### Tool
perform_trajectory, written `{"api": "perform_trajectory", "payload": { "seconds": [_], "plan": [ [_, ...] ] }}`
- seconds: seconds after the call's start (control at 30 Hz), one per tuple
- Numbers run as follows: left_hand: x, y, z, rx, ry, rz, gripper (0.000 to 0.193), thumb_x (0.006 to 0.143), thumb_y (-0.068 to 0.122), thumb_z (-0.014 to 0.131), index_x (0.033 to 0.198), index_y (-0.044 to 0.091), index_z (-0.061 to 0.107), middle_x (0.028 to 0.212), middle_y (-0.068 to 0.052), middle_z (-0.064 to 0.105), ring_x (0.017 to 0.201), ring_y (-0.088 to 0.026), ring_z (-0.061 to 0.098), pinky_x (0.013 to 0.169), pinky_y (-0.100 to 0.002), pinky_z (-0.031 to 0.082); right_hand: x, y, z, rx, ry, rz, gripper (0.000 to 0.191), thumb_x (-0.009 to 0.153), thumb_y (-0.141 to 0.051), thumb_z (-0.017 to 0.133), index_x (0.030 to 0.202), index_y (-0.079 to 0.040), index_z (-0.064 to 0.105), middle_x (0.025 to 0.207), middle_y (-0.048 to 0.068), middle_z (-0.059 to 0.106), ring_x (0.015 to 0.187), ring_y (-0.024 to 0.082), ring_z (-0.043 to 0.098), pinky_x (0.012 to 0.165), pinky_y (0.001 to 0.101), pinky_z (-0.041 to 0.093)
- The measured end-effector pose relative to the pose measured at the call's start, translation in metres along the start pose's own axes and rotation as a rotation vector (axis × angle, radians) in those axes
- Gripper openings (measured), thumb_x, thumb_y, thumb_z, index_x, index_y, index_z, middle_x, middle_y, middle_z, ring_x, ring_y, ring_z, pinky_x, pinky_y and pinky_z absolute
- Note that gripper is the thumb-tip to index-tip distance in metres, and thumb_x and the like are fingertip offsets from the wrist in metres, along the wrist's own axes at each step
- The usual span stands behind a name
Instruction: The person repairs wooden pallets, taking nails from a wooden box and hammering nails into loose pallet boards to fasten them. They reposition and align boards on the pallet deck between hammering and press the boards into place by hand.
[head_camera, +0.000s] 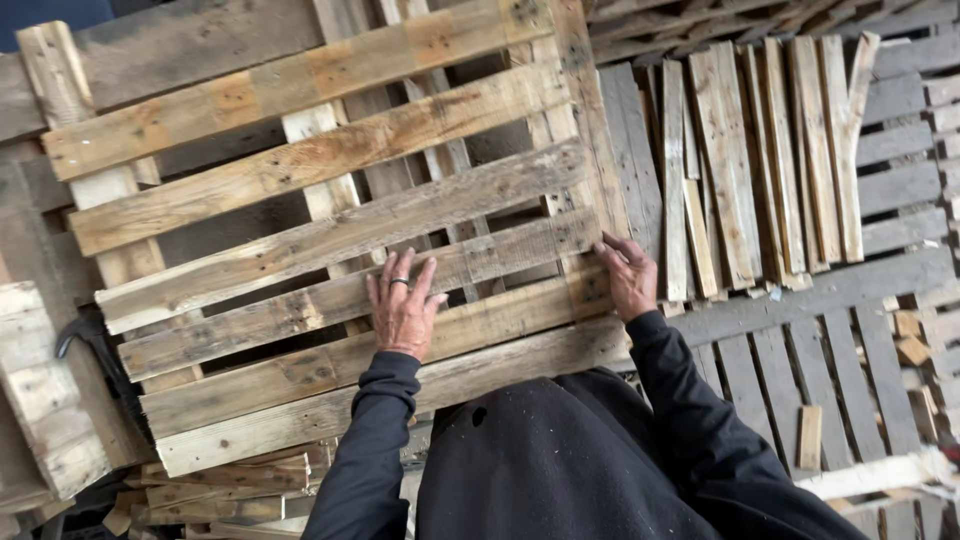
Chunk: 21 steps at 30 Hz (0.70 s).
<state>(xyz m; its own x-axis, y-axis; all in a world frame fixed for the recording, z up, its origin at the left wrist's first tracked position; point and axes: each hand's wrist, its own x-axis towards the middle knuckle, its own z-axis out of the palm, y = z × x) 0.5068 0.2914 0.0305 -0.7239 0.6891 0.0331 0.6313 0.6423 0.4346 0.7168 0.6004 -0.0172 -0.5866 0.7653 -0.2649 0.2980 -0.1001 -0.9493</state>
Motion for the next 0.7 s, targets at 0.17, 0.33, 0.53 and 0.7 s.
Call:
{"api": "perform_trajectory", "payload": {
  "seconds": [0.17, 0.33, 0.53, 0.7],
  "plan": [
    [0.021, -0.018, -0.020, -0.217, 0.134, -0.077, 0.057, 0.091, 0.041, 0.077, 0.140, 0.015, 0.063, 0.154, -0.012, 0.048, 0.142, -0.036, 0.042, 0.121, -0.052, 0.034, 0.024, -0.030, 0.004, 0.047, 0.004, 0.071, 0.042, 0.100, -0.024, 0.068, 0.135, -0.002, 0.066, 0.115, 0.005, 0.070, 0.104, 0.012, 0.063, 0.093, 0.0279, 0.051],
    [0.087, -0.072, -0.049, 0.037, 0.221, -0.117, 0.051, 0.092, 0.026, 0.076, 0.141, 0.017, 0.066, 0.159, -0.015, 0.046, 0.148, -0.040, 0.038, 0.122, -0.055, 0.029, 0.096, -0.074, 0.026, -0.326, -0.006, -0.167, 0.045, 0.106, -0.037, 0.062, 0.135, -0.003, 0.067, 0.120, 0.012, 0.071, 0.106, 0.019, 0.066, 0.094, 0.0308, 0.053],
    [0.168, -0.110, -0.063, 0.041, 0.057, -0.013, 0.069, 0.083, 0.035, 0.081, 0.146, 0.019, 0.058, 0.160, -0.017, 0.040, 0.147, -0.044, 0.032, 0.118, -0.062, 0.022, 0.194, -0.095, 0.082, -0.384, 0.047, -0.176, 0.048, 0.102, -0.036, 0.067, 0.132, 0.001, 0.066, 0.114, 0.015, 0.070, 0.103, 0.022, 0.067, 0.090, 0.0327, 0.053],
    [0.195, -0.134, -0.053, 0.113, 0.017, 0.055, 0.066, 0.087, 0.041, 0.077, 0.149, 0.028, 0.057, 0.161, -0.013, 0.042, 0.152, -0.041, 0.032, 0.123, -0.064, 0.021, 0.223, -0.086, 0.104, -0.469, 0.139, -0.171, 0.041, 0.098, -0.031, 0.074, 0.124, 0.001, 0.073, 0.109, 0.012, 0.068, 0.100, 0.022, 0.065, 0.087, 0.0338, 0.053]
  ]
}}
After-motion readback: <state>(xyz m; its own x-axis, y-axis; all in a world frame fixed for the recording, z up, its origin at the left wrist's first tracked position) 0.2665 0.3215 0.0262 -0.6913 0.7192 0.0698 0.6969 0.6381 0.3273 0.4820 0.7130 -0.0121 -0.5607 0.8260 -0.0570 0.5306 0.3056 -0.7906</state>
